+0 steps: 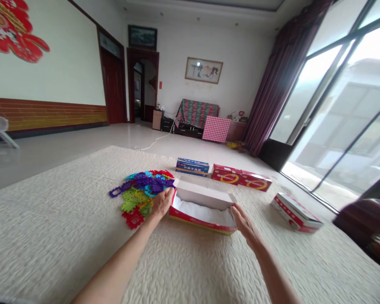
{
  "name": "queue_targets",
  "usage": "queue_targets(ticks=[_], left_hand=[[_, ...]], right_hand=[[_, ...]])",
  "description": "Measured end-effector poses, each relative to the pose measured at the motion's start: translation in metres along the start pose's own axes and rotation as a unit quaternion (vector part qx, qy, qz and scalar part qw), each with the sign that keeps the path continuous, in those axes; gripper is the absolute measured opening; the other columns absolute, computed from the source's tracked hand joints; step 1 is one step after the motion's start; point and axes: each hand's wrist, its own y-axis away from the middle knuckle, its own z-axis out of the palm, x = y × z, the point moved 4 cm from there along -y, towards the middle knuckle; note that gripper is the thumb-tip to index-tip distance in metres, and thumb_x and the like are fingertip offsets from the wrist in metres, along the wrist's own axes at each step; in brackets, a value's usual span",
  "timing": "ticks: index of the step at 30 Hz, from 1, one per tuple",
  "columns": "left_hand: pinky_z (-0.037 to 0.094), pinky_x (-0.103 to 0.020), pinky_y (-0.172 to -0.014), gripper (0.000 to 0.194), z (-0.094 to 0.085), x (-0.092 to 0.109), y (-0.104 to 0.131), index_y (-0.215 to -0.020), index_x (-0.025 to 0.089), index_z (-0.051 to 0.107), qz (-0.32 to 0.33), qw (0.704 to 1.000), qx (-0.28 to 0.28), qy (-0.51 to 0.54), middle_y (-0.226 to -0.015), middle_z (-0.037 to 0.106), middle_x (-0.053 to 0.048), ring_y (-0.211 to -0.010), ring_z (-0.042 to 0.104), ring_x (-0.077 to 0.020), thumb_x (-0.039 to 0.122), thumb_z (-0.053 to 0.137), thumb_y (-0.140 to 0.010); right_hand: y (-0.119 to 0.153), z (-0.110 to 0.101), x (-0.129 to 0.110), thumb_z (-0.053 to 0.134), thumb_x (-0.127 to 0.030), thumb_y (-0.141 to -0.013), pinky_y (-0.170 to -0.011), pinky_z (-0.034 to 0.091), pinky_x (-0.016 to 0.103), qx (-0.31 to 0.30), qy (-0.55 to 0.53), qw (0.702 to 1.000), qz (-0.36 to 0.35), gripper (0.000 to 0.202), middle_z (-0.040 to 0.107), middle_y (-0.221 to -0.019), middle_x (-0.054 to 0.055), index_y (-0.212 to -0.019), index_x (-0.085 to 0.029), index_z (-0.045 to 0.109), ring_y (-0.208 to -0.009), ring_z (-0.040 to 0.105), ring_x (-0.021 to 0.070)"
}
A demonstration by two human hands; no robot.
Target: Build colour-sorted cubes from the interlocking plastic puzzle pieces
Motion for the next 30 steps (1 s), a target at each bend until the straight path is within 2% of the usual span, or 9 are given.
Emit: queue_targets(ticks=[3, 6, 8, 11, 13, 18, 23, 26, 30], left_hand=[[0.039, -0.027, -0.065, 0.045, 0.008, -0.015, 0.0, -0.06, 0.02, 0.06, -0.024, 1.0, -0.001, 0.008, -0.065, 0.065, -0.006, -0.07, 0.059, -0.0205, 0.045, 0.034, -0.088], [0.04, -0.028, -0.066, 0.045, 0.014, -0.019, -0.003, -0.057, 0.021, 0.058, -0.028, 0.999, -0.008, 0.035, -0.062, 0.063, -0.004, -0.069, 0.058, -0.02, 0.046, 0.037, -0.087], [0.043, -0.029, -0.071, 0.039, 0.017, -0.017, -0.006, -0.063, 0.022, 0.062, -0.025, 0.996, -0.013, 0.09, -0.069, 0.067, -0.004, -0.076, 0.061, -0.0209, 0.047, 0.041, -0.085], [0.045, -0.029, -0.083, 0.031, 0.022, -0.012, -0.007, -0.086, 0.021, 0.069, -0.023, 0.975, -0.017, 0.222, -0.093, 0.072, -0.005, -0.098, 0.061, -0.0225, 0.046, 0.053, -0.078], [0.045, -0.03, -0.088, 0.04, 0.026, -0.011, -0.007, -0.103, 0.019, 0.068, -0.042, 0.948, -0.034, 0.314, -0.106, 0.07, -0.006, -0.105, 0.06, -0.0229, 0.045, 0.06, -0.074], [0.048, -0.031, -0.084, 0.062, 0.032, -0.014, -0.005, -0.123, 0.016, 0.058, -0.105, 0.871, -0.094, 0.47, -0.108, 0.07, -0.009, -0.096, 0.065, -0.022, 0.033, 0.069, -0.065], [0.05, -0.033, -0.081, 0.05, 0.031, -0.006, -0.002, -0.118, 0.016, 0.061, -0.09, 0.82, -0.149, 0.545, -0.105, 0.07, -0.01, -0.094, 0.066, -0.0227, 0.035, 0.065, -0.072], [0.051, -0.034, -0.077, 0.043, 0.033, -0.011, -0.003, -0.108, 0.015, 0.064, -0.113, 0.809, -0.126, 0.563, -0.096, 0.072, -0.009, -0.087, 0.067, -0.0225, 0.04, 0.067, -0.073], [0.05, -0.029, -0.07, 0.041, 0.038, -0.021, -0.007, -0.099, 0.017, 0.066, -0.146, 0.822, -0.077, 0.546, -0.083, 0.073, -0.003, -0.076, 0.067, -0.0181, 0.037, 0.076, -0.064]], right_hand=[[0.001, -0.001, 0.016, 0.066, -0.055, -0.069, -0.08, 0.051, 0.038, -0.011, -0.045, 0.998, 0.052, 0.05, 0.07, -0.105, 0.007, -0.105, -0.02, 0.068, -0.102, 0.062, 0.0274], [-0.002, 0.0, 0.033, 0.065, -0.049, -0.07, -0.075, 0.053, 0.034, -0.007, -0.117, 0.988, 0.101, 0.056, 0.067, -0.114, 0.007, -0.117, -0.02, 0.061, -0.102, 0.063, 0.0255], [-0.004, 0.002, 0.039, 0.064, -0.042, -0.07, -0.075, 0.053, 0.032, 0.006, -0.168, 0.979, 0.112, 0.06, 0.064, -0.121, 0.007, -0.125, -0.021, 0.054, -0.101, 0.064, 0.0232], [-0.005, 0.007, 0.038, 0.06, -0.034, -0.069, -0.076, 0.054, 0.031, 0.006, -0.209, 0.974, 0.087, 0.064, 0.06, -0.128, 0.006, -0.131, -0.022, 0.048, -0.102, 0.064, 0.022], [-0.004, 0.009, 0.032, 0.058, -0.032, -0.07, -0.076, 0.054, 0.031, 0.003, -0.21, 0.976, 0.065, 0.064, 0.058, -0.13, 0.006, -0.133, -0.023, 0.046, -0.103, 0.063, 0.0221], [0.0, 0.01, 0.022, 0.058, -0.033, -0.068, -0.071, 0.054, 0.031, -0.004, -0.206, 0.978, 0.03, 0.06, 0.062, -0.124, 0.004, -0.127, -0.025, 0.051, -0.1, 0.064, 0.0228], [0.001, 0.008, 0.025, 0.066, -0.027, -0.063, -0.062, 0.052, 0.025, 0.022, -0.262, 0.962, 0.068, 0.052, 0.069, -0.103, 0.0, -0.114, -0.026, 0.058, -0.084, 0.066, 0.0188], [0.002, 0.008, 0.024, 0.068, -0.03, -0.065, -0.06, 0.051, 0.025, 0.012, -0.282, 0.957, 0.07, 0.044, 0.07, -0.095, -0.001, -0.108, -0.026, 0.06, -0.076, 0.066, 0.0165], [0.003, 0.008, 0.022, 0.061, -0.044, -0.074, -0.064, 0.054, 0.028, 0.004, -0.328, 0.942, 0.072, 0.032, 0.07, -0.093, 0.001, -0.1, -0.025, 0.063, -0.081, 0.066, 0.0186]])
